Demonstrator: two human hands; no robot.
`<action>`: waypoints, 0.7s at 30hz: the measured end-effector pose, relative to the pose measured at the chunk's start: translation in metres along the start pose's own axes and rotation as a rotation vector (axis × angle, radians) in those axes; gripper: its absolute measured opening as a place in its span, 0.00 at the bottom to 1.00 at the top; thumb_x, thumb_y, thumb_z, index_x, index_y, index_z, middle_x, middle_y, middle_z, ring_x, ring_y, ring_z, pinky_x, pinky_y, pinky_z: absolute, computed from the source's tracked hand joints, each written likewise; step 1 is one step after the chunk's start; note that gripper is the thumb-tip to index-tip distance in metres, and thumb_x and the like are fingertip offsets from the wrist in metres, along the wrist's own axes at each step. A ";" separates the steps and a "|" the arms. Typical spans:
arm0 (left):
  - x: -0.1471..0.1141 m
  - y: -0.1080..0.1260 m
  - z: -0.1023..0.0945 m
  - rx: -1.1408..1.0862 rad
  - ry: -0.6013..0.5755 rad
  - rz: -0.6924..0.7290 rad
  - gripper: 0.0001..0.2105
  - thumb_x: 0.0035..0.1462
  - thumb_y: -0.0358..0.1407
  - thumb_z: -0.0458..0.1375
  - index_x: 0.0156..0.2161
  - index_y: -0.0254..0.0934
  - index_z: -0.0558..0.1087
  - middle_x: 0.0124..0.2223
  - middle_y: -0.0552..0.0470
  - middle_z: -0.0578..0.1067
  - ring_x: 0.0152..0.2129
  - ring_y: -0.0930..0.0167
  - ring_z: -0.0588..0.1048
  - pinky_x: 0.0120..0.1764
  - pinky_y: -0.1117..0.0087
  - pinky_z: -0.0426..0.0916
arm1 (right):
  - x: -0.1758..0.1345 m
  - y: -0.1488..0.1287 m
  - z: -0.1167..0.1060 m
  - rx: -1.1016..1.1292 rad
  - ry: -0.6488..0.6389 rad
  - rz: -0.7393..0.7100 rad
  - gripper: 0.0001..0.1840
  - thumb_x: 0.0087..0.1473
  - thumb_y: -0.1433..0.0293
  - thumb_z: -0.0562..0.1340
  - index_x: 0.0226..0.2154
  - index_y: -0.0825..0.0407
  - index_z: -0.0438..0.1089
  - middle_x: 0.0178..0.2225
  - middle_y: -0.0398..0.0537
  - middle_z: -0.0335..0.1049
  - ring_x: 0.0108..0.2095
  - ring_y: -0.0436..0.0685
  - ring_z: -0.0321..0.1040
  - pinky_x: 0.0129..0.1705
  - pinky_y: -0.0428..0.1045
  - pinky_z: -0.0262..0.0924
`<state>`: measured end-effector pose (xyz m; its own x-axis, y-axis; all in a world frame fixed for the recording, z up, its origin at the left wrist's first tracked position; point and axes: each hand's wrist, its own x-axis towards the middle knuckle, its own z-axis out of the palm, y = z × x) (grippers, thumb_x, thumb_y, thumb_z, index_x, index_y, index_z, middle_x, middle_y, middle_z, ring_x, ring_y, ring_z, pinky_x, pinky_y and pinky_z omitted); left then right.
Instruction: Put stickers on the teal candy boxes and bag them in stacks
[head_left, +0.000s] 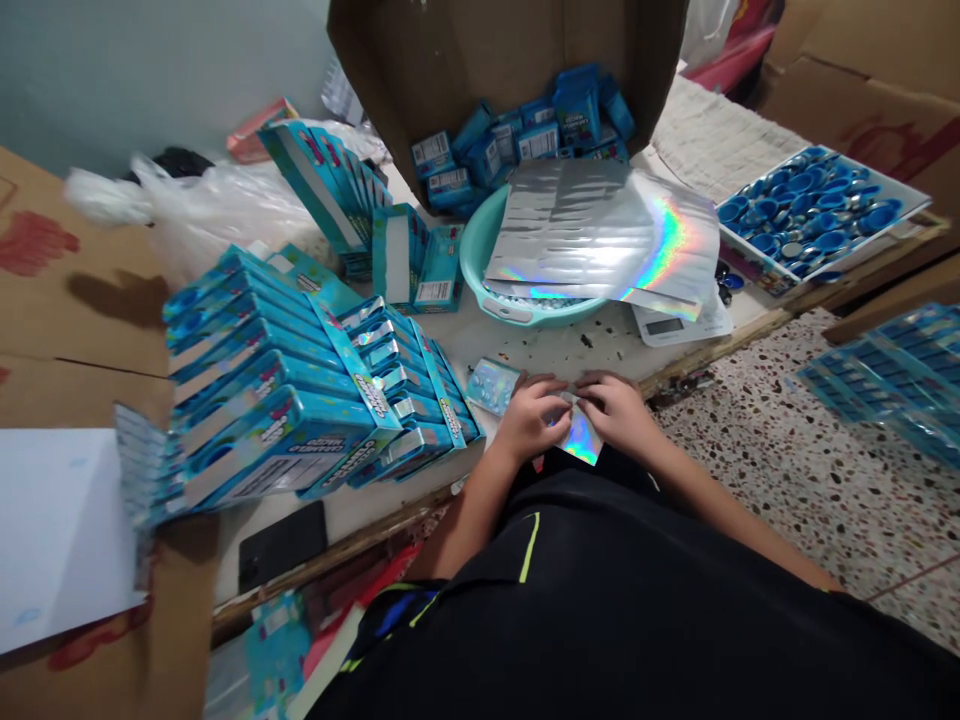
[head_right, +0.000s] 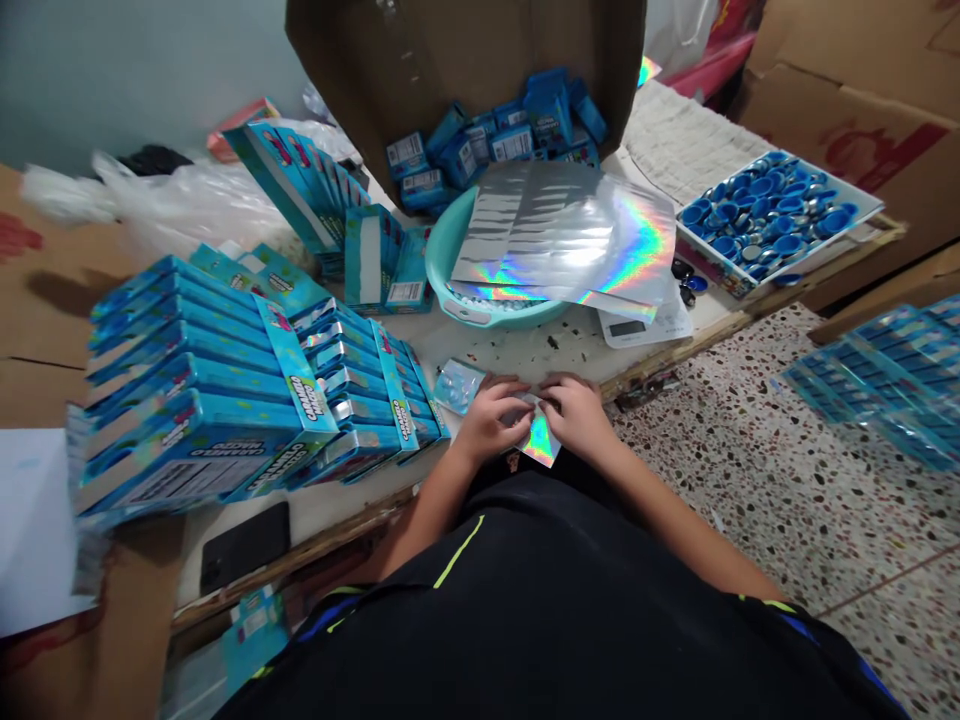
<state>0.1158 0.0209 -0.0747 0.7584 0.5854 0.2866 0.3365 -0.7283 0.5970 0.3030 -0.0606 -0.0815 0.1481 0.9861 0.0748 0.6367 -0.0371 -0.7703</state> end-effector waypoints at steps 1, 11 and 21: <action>-0.001 0.000 0.000 0.007 0.003 0.016 0.04 0.56 0.32 0.65 0.36 0.41 0.82 0.50 0.47 0.82 0.54 0.60 0.77 0.60 0.51 0.70 | 0.001 0.001 0.000 0.011 -0.006 0.002 0.11 0.59 0.73 0.62 0.37 0.50 0.82 0.47 0.55 0.80 0.52 0.63 0.74 0.57 0.58 0.65; -0.012 0.012 -0.002 -0.134 -0.082 0.151 0.02 0.61 0.33 0.62 0.36 0.38 0.78 0.40 0.47 0.84 0.42 0.65 0.82 0.53 0.58 0.75 | 0.003 0.005 0.006 0.002 0.005 0.015 0.13 0.58 0.71 0.60 0.36 0.52 0.82 0.46 0.56 0.81 0.50 0.64 0.75 0.58 0.59 0.65; -0.026 0.075 -0.048 -0.284 0.156 0.052 0.04 0.62 0.30 0.61 0.35 0.39 0.76 0.47 0.46 0.82 0.44 0.69 0.82 0.49 0.68 0.77 | 0.004 0.003 -0.002 -0.066 0.002 -0.058 0.15 0.61 0.68 0.57 0.36 0.46 0.80 0.44 0.57 0.81 0.47 0.68 0.78 0.53 0.61 0.71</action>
<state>0.0947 -0.0317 -0.0011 0.6687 0.6132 0.4205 0.1139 -0.6434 0.7570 0.3071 -0.0566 -0.0820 0.1112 0.9866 0.1192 0.6924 0.0091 -0.7215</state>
